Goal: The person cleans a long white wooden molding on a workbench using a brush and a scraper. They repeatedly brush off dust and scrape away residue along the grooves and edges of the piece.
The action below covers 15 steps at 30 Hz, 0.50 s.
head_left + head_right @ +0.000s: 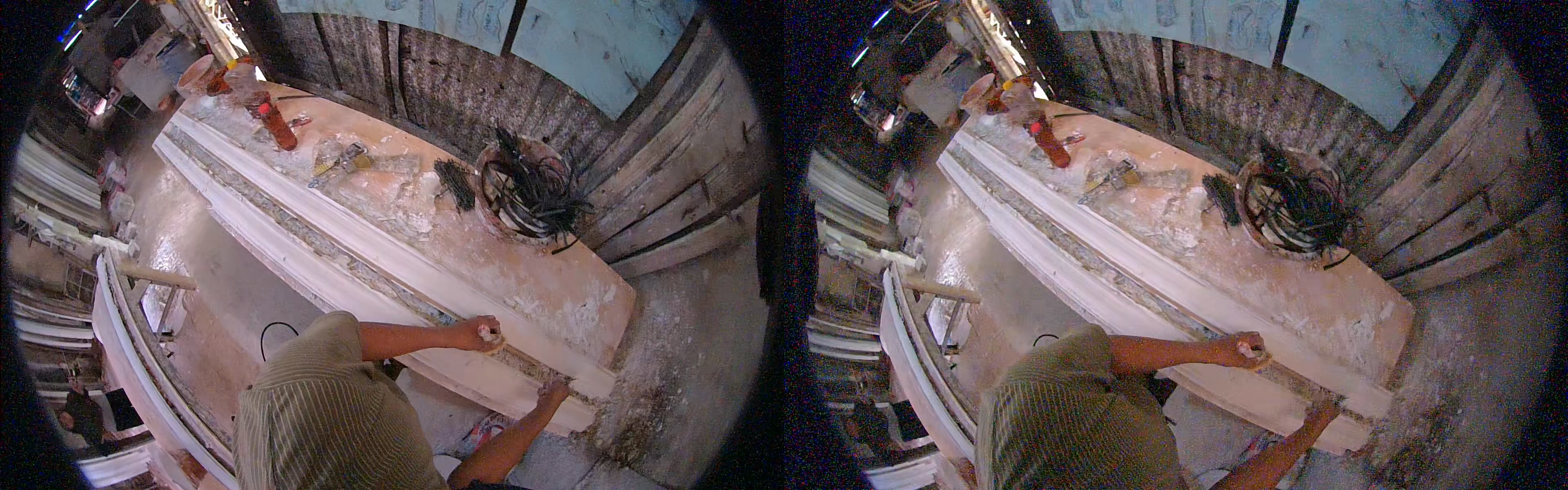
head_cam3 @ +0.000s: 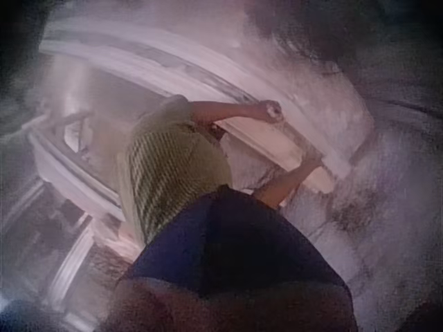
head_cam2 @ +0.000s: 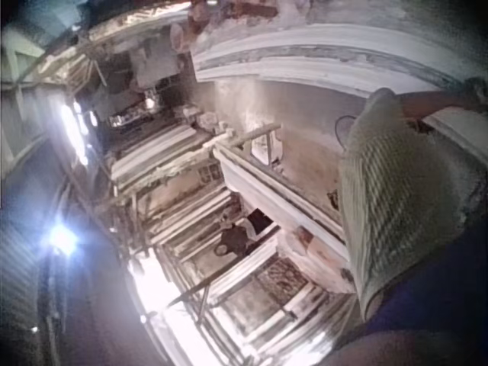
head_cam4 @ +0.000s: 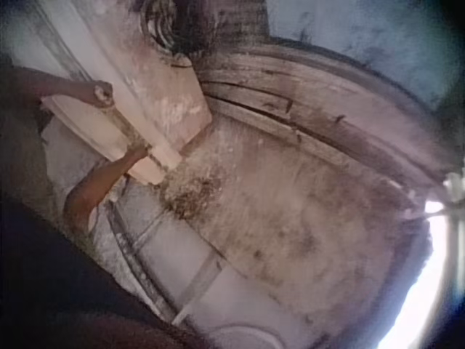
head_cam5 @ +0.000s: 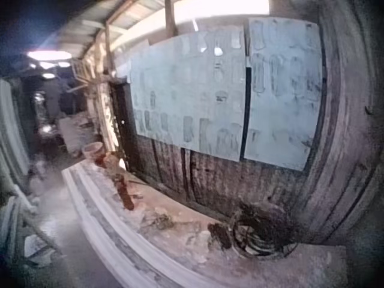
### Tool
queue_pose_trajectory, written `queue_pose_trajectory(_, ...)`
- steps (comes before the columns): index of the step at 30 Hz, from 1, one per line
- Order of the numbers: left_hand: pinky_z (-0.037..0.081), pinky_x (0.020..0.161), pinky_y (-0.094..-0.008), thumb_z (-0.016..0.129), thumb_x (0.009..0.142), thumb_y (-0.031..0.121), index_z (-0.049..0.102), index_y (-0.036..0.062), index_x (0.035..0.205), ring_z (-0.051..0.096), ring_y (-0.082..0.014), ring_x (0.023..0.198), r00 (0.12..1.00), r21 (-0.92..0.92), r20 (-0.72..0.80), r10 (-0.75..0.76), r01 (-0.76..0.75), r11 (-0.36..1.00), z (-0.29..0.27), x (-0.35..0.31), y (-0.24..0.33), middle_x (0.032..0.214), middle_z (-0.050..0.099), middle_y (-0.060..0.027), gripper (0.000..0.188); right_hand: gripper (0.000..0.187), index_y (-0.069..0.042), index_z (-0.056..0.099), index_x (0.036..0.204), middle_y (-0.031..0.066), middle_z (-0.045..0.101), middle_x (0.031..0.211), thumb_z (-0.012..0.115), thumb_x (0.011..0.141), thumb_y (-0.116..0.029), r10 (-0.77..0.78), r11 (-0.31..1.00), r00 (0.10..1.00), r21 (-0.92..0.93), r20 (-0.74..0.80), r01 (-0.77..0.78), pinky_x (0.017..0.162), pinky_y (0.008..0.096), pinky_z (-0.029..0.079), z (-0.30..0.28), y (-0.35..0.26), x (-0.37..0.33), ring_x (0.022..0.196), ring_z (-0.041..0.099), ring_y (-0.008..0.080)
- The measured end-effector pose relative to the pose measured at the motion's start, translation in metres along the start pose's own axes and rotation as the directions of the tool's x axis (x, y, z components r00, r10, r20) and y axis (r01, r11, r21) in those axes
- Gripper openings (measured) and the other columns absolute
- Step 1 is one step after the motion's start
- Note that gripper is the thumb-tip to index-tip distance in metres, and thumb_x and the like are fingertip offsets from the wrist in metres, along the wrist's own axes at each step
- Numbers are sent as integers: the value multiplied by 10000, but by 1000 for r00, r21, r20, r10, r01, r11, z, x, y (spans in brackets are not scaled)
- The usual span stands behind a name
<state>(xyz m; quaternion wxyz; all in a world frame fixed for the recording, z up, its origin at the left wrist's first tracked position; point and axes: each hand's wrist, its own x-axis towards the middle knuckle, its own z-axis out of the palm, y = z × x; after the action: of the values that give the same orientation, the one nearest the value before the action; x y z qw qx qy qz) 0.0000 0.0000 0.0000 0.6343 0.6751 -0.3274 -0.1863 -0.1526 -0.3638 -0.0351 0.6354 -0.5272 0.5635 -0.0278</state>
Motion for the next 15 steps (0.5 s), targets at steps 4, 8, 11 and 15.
queue_pose_trajectory(4, 466, 844, -351, 754, 798, 195, 619, 50, 974, 562, -197, 922, 998, -29, -8, -55, 54, 998, -9, 17, 16, 932, 576, -102, 265, 589, -162, 382, 1374, 106, 516, 1371, 473, 896, -495, 48, 997, 986, 61, -160, -39, 769, 516, 434, -1, 26, -8, 1080, 481, 260)
queue_pose_trajectory(8, 462, 897, -331, 752, 810, 274, 624, 54, 1012, 568, -195, 966, 982, -174, 74, -175, 186, 967, -4, -3, 7, 989, 605, -72, 325, 641, -146, 370, 1402, 123, 544, 1284, 544, 857, -435, -49, 990, 997, 129, -52, 56, 766, 498, 459, -4, 32, -11, 1015, 511, 269)
queue_pose_trajectory(11, 461, 910, -358, 739, 826, 405, 622, 60, 1082, 575, -185, 1009, 920, 129, 214, -329, 307, 943, -13, 10, 27, 1051, 638, -73, 446, 691, -133, 361, 1424, 135, 565, 1220, 597, 827, -390, -193, 962, 980, 190, -38, 197, 763, 484, 477, 1, 40, -4, 966, 534, 275)
queue_pose_trajectory(15, 499, 779, -342, 717, 861, 212, 605, 45, 1045, 607, -186, 899, 973, 2, 170, -158, 160, 987, -5, 14, -13, 978, 654, -76, 272, 767, -117, 349, 1452, 152, 593, 1133, 667, 788, -330, -326, 924, 933, 158, -151, 348, 760, 465, 502, -5, 22, -16, 902, 565, 283)
